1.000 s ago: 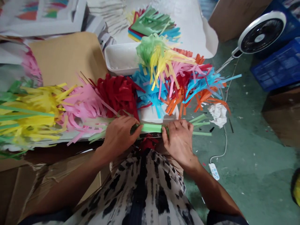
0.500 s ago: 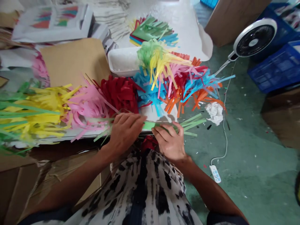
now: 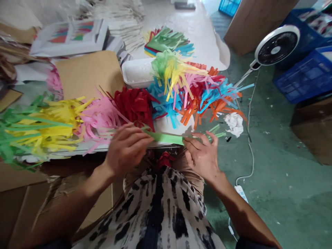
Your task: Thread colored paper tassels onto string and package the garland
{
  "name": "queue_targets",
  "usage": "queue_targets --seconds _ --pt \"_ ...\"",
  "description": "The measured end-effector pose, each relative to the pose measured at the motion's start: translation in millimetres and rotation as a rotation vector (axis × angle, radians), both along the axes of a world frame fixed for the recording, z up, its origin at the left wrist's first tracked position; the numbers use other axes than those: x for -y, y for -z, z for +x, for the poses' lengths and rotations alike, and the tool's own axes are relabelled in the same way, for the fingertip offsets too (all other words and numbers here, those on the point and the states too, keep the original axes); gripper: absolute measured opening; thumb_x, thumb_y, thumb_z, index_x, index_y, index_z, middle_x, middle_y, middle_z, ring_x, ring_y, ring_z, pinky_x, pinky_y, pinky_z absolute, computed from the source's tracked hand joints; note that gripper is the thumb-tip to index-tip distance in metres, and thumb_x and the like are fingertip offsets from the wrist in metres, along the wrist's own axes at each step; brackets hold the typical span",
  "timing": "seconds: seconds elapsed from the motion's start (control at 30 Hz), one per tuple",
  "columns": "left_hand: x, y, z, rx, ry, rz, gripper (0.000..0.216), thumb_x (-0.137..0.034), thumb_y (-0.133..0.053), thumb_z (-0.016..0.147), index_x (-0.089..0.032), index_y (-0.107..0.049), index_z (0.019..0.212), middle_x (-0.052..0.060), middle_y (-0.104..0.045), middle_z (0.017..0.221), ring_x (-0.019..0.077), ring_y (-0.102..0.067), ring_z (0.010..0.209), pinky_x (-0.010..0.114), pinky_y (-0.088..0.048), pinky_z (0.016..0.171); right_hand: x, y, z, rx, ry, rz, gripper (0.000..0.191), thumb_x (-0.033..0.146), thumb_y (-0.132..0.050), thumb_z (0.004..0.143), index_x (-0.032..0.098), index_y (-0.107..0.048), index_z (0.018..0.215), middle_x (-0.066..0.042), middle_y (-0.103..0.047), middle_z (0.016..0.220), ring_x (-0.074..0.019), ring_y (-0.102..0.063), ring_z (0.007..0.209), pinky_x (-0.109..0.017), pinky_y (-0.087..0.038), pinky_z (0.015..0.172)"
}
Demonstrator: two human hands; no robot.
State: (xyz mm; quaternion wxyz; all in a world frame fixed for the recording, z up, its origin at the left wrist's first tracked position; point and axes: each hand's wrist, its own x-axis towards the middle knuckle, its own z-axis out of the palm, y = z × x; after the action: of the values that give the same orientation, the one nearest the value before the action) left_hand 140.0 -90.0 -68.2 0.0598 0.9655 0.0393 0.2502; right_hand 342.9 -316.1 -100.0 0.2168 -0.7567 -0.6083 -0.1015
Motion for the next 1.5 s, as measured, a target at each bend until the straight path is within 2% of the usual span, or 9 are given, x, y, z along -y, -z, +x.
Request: queue_targets --seconds 0.13,0.27,0.4,0.53,0.7,0.87,1.1,1.3,1.5 --pt "19.4 10.3 29.5 -0.157 0.166 -0.020 0.024 -0.016 -0.062 0.099 -0.018 -0.071 0.120 0.008 -0.078 0.111 0.0237 -0.069 0.106 0.040 -0.057 0.095 -5.6 -5.4 -2.7 0.008 0.023 -0.018 0.023 0.020 -0.062 0.092 0.028 -0.074 0.109 0.002 -0.082 0.111 -0.0281 -0.065 0.122 -0.056 -0.025 0.118" --pt "18.0 20.7 39.5 -0.184 0.186 0.016 0.026 -0.008 -0.063 0.094 -0.011 -0.069 0.120 0.013 -0.075 0.111 0.0256 -0.068 0.101 0.039 -0.060 0.091 -8.0 -10.8 -7.7 0.010 0.052 -0.058 0.023 0.021 -0.061 0.093 0.026 -0.073 0.112 0.000 -0.081 0.110 -0.0279 -0.064 0.123 -0.056 -0.025 0.119" --pt "12.0 22.4 37.8 -0.144 0.189 0.041 0.030 -0.005 -0.060 0.095 -0.014 -0.068 0.122 0.013 -0.075 0.113 0.0258 -0.068 0.103 0.039 -0.060 0.092 -18.1 -10.3 -15.9 0.003 0.078 -0.060 0.026 0.027 -0.061 0.098 0.026 -0.072 0.121 -0.003 -0.078 0.118 -0.0262 -0.063 0.122 -0.054 -0.025 0.121" --pt "10.6 22.3 38.9 -0.119 0.167 -0.003 0.028 -0.008 -0.059 0.097 -0.015 -0.067 0.123 0.011 -0.075 0.113 0.0243 -0.068 0.101 0.037 -0.059 0.090 -32.3 -4.2 -19.1 -0.005 0.027 -0.043 0.024 0.032 -0.062 0.101 0.027 -0.072 0.122 -0.003 -0.077 0.119 -0.0243 -0.063 0.118 -0.052 -0.026 0.121" --pt "8.4 24.7 39.6 -0.121 0.141 -0.092 0.017 -0.015 -0.060 0.101 -0.015 -0.070 0.114 0.009 -0.076 0.107 0.0223 -0.067 0.098 0.034 -0.057 0.090 -37.9 3.2 -12.0 -0.029 0.036 0.007 0.013 0.028 -0.062 0.103 0.027 -0.076 0.103 -0.001 -0.078 0.102 -0.0217 -0.064 0.106 -0.048 -0.030 0.117" --pt "-1.6 23.2 31.3 -0.099 0.041 -0.143 0.016 -0.021 -0.057 0.103 -0.017 -0.071 0.097 0.007 -0.076 0.098 0.0207 -0.066 0.090 0.035 -0.053 0.082 -33.4 1.6 -5.7 -0.184 0.091 0.013 0.013 0.031 -0.065 0.102 0.027 -0.076 0.097 -0.001 -0.076 0.095 -0.0220 -0.064 0.104 -0.047 -0.032 0.114" --pt "-15.1 15.8 26.6 -0.230 -0.087 -0.222 0.015 -0.028 -0.063 0.101 -0.017 -0.071 0.094 0.006 -0.075 0.094 0.0234 -0.063 0.088 0.039 -0.048 0.081 -33.7 -2.9 -5.6 -0.369 0.153 0.053 0.018 0.034 -0.067 0.100 0.026 -0.077 0.087 -0.001 -0.072 0.085 -0.0215 -0.063 0.092 -0.043 -0.039 0.099" --pt "-22.2 10.4 29.0 -0.368 -0.082 -0.275 0.018 -0.032 -0.065 0.100 -0.018 -0.070 0.091 0.006 -0.073 0.093 0.0242 -0.063 0.092 0.039 -0.046 0.085 -30.6 -5.2 -4.1 -0.384 0.149 0.013 0.019 0.035 -0.066 0.101 0.025 -0.073 0.087 -0.002 -0.071 0.087 -0.0241 -0.061 0.099 -0.044 -0.037 0.098" --pt "-22.1 7.9 31.3 -0.399 -0.143 -0.317 0.020 -0.035 -0.067 0.099 -0.019 -0.069 0.087 0.005 -0.074 0.094 0.0248 -0.064 0.094 0.040 -0.044 0.087 -33.3 -4.9 -4.4 -0.374 0.208 -0.020 0.018 0.034 -0.068 0.098 0.023 -0.068 0.084 -0.002 -0.069 0.087 -0.0253 -0.060 0.101 -0.045 -0.034 0.099"
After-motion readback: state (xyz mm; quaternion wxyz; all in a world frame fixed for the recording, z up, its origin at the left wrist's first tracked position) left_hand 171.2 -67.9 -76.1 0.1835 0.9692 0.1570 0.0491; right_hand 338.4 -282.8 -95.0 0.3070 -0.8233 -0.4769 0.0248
